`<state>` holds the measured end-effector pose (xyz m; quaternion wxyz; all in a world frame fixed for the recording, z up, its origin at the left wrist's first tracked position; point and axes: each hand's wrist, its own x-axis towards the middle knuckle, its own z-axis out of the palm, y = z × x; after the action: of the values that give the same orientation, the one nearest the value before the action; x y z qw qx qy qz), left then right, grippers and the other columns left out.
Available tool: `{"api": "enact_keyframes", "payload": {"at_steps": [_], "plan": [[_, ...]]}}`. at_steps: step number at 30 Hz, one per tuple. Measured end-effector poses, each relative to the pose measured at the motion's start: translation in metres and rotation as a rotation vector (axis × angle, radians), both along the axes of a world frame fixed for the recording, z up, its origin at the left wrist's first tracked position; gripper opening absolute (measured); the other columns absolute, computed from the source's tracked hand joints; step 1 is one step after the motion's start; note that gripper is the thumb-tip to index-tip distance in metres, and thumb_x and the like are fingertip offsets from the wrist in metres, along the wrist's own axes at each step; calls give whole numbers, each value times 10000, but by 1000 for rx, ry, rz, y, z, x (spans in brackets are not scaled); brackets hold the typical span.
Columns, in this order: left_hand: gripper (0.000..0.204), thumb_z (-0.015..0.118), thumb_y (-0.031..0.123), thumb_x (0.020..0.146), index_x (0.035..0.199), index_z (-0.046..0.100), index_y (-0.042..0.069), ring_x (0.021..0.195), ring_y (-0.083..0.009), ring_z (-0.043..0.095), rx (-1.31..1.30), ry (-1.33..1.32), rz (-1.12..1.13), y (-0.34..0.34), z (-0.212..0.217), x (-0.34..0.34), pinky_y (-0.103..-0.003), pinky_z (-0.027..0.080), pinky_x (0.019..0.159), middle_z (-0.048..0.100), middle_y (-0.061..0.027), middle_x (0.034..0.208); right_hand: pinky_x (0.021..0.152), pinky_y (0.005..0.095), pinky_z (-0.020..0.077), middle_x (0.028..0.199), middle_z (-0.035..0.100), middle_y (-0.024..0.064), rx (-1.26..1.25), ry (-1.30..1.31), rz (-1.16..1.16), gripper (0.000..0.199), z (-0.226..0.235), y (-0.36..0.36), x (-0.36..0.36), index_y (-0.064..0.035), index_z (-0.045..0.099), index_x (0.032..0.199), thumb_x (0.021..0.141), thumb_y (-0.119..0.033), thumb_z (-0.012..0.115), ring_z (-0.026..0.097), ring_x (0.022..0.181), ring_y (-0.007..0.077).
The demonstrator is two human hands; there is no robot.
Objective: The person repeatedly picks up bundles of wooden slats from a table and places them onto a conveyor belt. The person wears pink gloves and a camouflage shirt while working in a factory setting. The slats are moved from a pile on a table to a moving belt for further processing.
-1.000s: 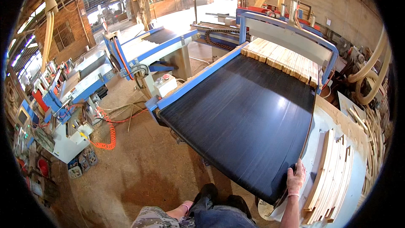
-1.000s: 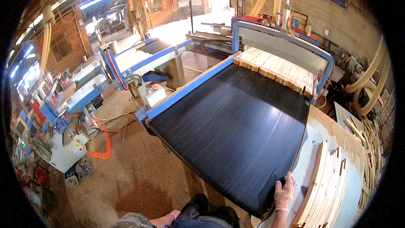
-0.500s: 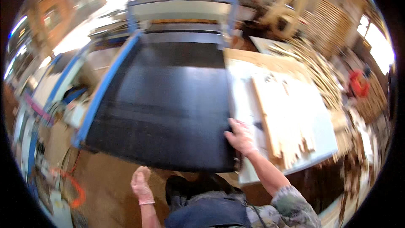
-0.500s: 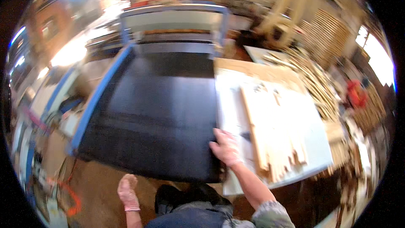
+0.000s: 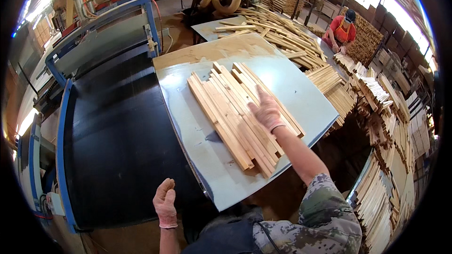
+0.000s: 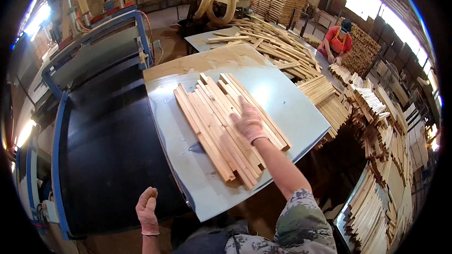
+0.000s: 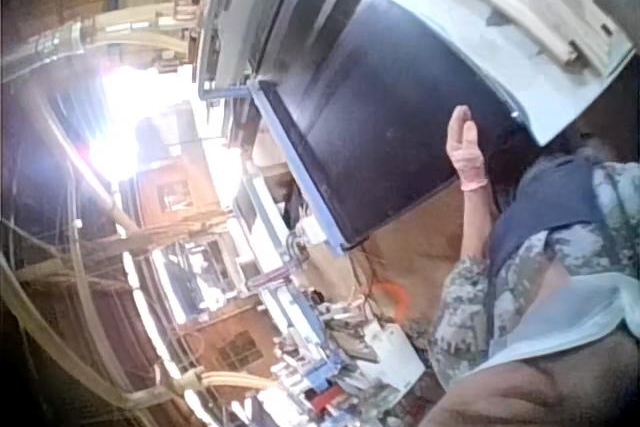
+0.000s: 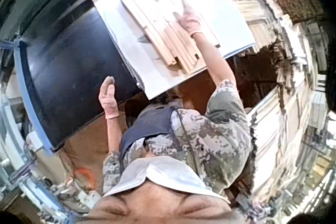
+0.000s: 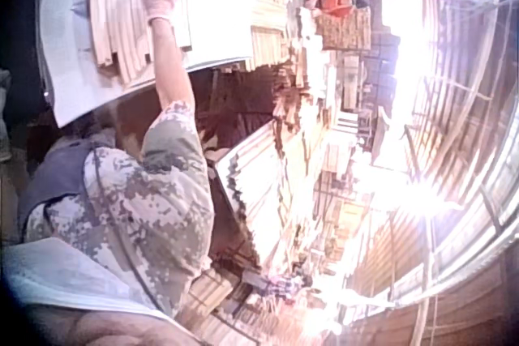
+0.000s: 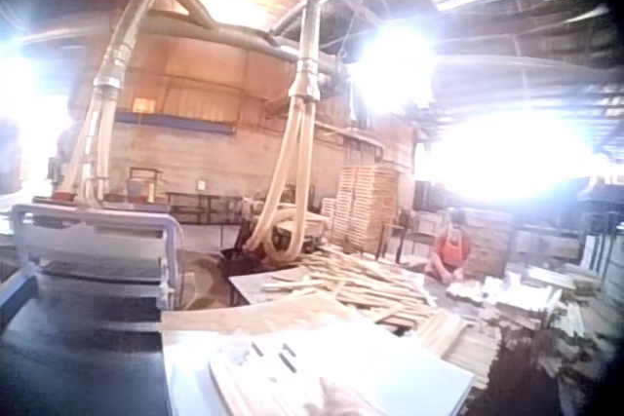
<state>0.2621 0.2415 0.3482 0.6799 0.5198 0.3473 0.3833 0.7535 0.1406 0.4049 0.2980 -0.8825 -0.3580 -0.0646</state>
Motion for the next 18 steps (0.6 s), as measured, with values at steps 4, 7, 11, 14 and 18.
{"api": "enact_keyframes", "payload": {"at_steps": [4, 7, 11, 14, 18], "plan": [[501, 698, 54, 985, 1464, 605, -61, 1322, -279, 659, 56, 99, -88, -8, 4, 62, -385, 466, 1185, 689, -192, 1419, 1220, 463, 409, 1604, 521, 235, -218, 143, -312, 775, -24, -52, 89, -72, 439, 1635, 1032, -534, 592, 498, 1470, 401], [610, 758, 210, 958, 1486, 588, -43, 1347, -364, 639, 434, 353, -234, -9, 1, 100, -412, 458, 1187, 673, -236, 1426, 1187, 468, 433, 1505, 614, 243, -275, 434, -259, 757, -35, -66, 124, -22, 619, 1473, 1052, -628, 451, 567, 1406, 410], [805, 742, 429, 966, 1577, 481, -25, 1428, -415, 553, 542, 475, -339, -29, -5, 152, -455, 426, 1211, 561, -278, 1544, 1093, 485, 490, 1252, 737, 286, -342, 452, -273, 761, -12, -49, 104, 31, 760, 1219, 1025, -645, 469, 682, 1236, 431], [885, 744, 455, 949, 1617, 414, -23, 1505, -420, 459, 626, 449, -322, -45, -21, 191, -461, 350, 1265, 476, -286, 1614, 950, 495, 546, 1049, 766, 299, -260, 453, -231, 751, -21, -58, 112, 63, 774, 1092, 974, -649, 567, 737, 1053, 437], [902, 784, 411, 907, 1600, 419, -36, 1504, -467, 441, 623, 640, -234, -67, 3, 226, -468, 355, 1265, 439, -349, 1608, 861, 484, 556, 931, 750, 293, -268, 432, -83, 659, -17, -59, 89, 81, 759, 1004, 932, -570, 686, 740, 919, 413]]}}
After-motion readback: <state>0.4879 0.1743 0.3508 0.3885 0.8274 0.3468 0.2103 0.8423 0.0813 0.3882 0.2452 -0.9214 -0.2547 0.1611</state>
